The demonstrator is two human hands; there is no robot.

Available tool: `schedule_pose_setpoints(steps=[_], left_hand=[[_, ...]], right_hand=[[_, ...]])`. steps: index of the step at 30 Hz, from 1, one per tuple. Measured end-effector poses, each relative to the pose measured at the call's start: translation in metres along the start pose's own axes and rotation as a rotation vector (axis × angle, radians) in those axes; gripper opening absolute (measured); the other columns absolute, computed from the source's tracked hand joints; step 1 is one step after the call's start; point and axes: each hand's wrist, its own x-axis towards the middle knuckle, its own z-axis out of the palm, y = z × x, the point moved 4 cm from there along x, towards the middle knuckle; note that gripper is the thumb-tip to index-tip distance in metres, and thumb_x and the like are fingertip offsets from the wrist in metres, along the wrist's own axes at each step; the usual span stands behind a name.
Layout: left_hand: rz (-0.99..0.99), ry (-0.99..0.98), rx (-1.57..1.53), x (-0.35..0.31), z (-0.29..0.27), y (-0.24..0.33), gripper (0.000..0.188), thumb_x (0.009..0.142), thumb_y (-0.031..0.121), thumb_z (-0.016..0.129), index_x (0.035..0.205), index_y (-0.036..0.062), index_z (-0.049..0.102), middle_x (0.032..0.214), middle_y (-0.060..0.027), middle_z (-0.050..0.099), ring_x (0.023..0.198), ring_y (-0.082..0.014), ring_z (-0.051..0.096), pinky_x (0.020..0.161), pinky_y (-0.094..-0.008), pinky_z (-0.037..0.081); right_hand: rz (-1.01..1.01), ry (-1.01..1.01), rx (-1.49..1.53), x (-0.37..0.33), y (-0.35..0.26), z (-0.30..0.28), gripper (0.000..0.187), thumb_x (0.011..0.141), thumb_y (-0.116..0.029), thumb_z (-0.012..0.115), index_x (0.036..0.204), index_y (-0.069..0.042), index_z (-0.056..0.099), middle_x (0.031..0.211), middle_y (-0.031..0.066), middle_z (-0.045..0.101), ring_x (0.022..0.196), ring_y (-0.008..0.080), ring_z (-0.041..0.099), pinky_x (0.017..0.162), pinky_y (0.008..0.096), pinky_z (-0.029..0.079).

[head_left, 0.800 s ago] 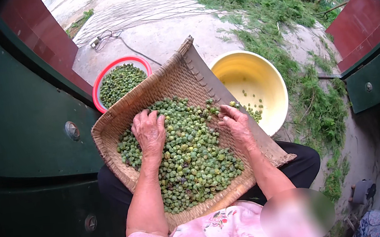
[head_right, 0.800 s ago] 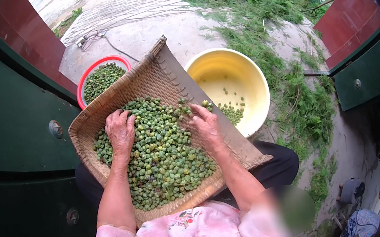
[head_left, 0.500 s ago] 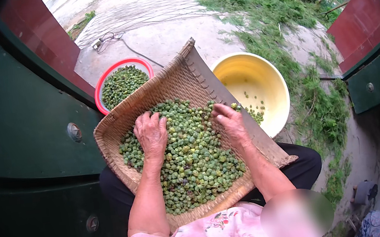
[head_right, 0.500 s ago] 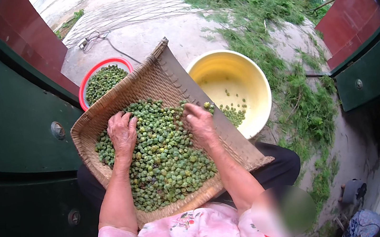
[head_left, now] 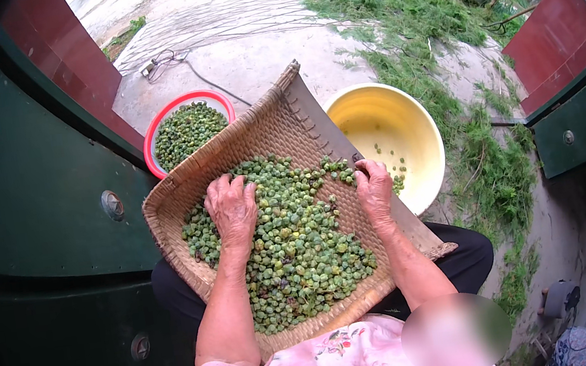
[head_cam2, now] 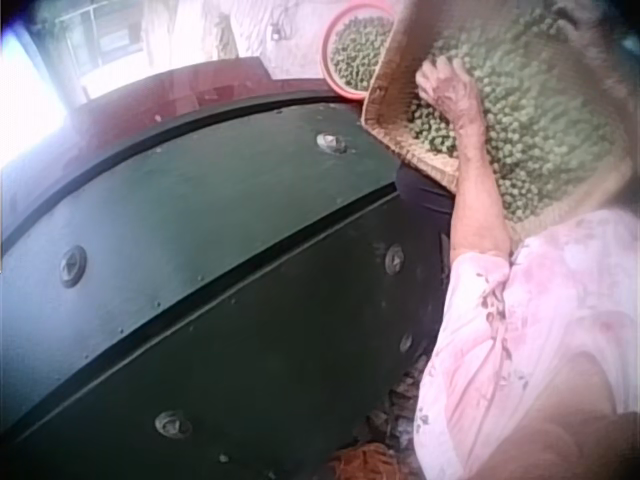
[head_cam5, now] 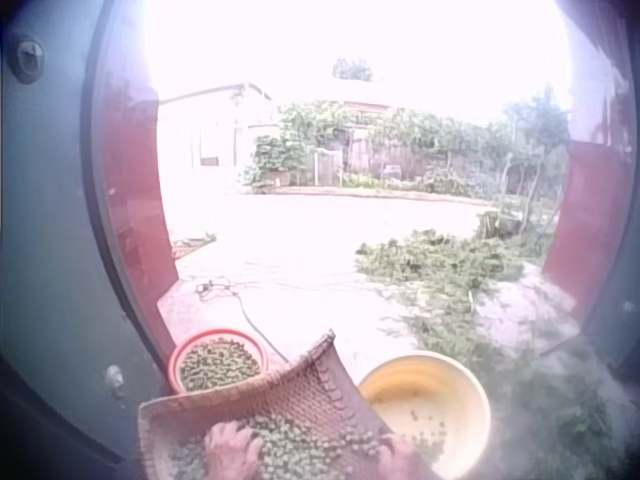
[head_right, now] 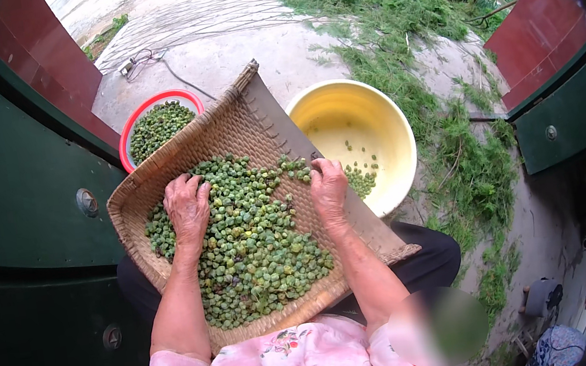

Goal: The person sorts green seed pods in a woven tray by hand, peeling pods to separate the seeds and tossing them into an adjacent basin.

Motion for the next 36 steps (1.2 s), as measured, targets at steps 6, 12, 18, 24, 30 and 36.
schedule_pose_setpoints(steps=[6,12,18,24,30,36], left_hand=[[0.005,0.013,0.01,-0.001,-0.002,0.0,0.026,0.079,0.02,0.067,0.1,0.0057,0.067,0.111,-0.0125,0.061,0.109,-0.0315,0.052,0.093,-0.0442,0.04],[-0.007,-0.022,-0.025,0.001,-0.001,-0.001,0.027,0.08,0.023,0.066,0.1,0.0048,0.067,0.114,-0.0145,0.059,0.112,-0.0327,0.049,0.095,-0.0465,0.038],[-0.019,-0.026,-0.06,0.001,0.001,-0.003,0.028,0.079,0.024,0.067,0.1,0.0048,0.067,0.113,-0.0145,0.06,0.112,-0.0325,0.049,0.095,-0.0463,0.037],[-0.011,-0.028,-0.062,0.001,-0.003,-0.003,0.029,0.079,0.025,0.067,0.1,0.0048,0.067,0.113,-0.0147,0.06,0.112,-0.0324,0.05,0.095,-0.0463,0.037],[0.011,0.009,-0.07,0.002,-0.007,-0.001,0.028,0.081,0.024,0.066,0.1,0.0037,0.067,0.112,-0.0128,0.061,0.109,-0.0309,0.052,0.094,-0.0442,0.038],[0.091,0.101,-0.133,0.002,-0.015,0.01,0.028,0.079,0.023,0.068,0.099,0.0029,0.067,0.11,-0.0135,0.061,0.11,-0.0305,0.052,0.098,-0.0455,0.034]], right_hand=[[-0.179,-0.106,-0.254,-0.009,-0.014,0.007,0.015,0.075,-0.007,0.066,0.089,-0.007,0.063,0.091,0.0116,0.055,0.092,0.0297,0.053,0.08,0.0404,0.045],[-0.141,-0.046,-0.296,-0.005,-0.02,0.005,0.017,0.075,-0.006,0.063,0.092,-0.006,0.062,0.092,0.0124,0.053,0.094,0.0298,0.051,0.081,0.0407,0.044],[-0.125,0.157,-0.288,0.007,-0.014,0.006,0.021,0.073,-0.004,0.067,0.094,-0.006,0.063,0.09,0.0106,0.053,0.092,0.0295,0.052,0.081,0.0392,0.044],[-0.161,0.017,-0.287,0.004,-0.015,0.006,0.017,0.072,-0.008,0.069,0.088,-0.009,0.064,0.089,0.0083,0.054,0.091,0.028,0.052,0.079,0.0392,0.044],[-0.188,-0.015,-0.372,0.01,-0.015,0.013,0.013,0.072,-0.007,0.069,0.082,-0.008,0.062,0.088,0.0092,0.054,0.091,0.0286,0.052,0.079,0.0398,0.043],[-0.076,0.063,-0.123,0.01,0.0,0.002,0.013,0.071,-0.003,0.067,0.082,-0.009,0.063,0.086,0.0095,0.055,0.088,0.0293,0.053,0.078,0.0389,0.044]])
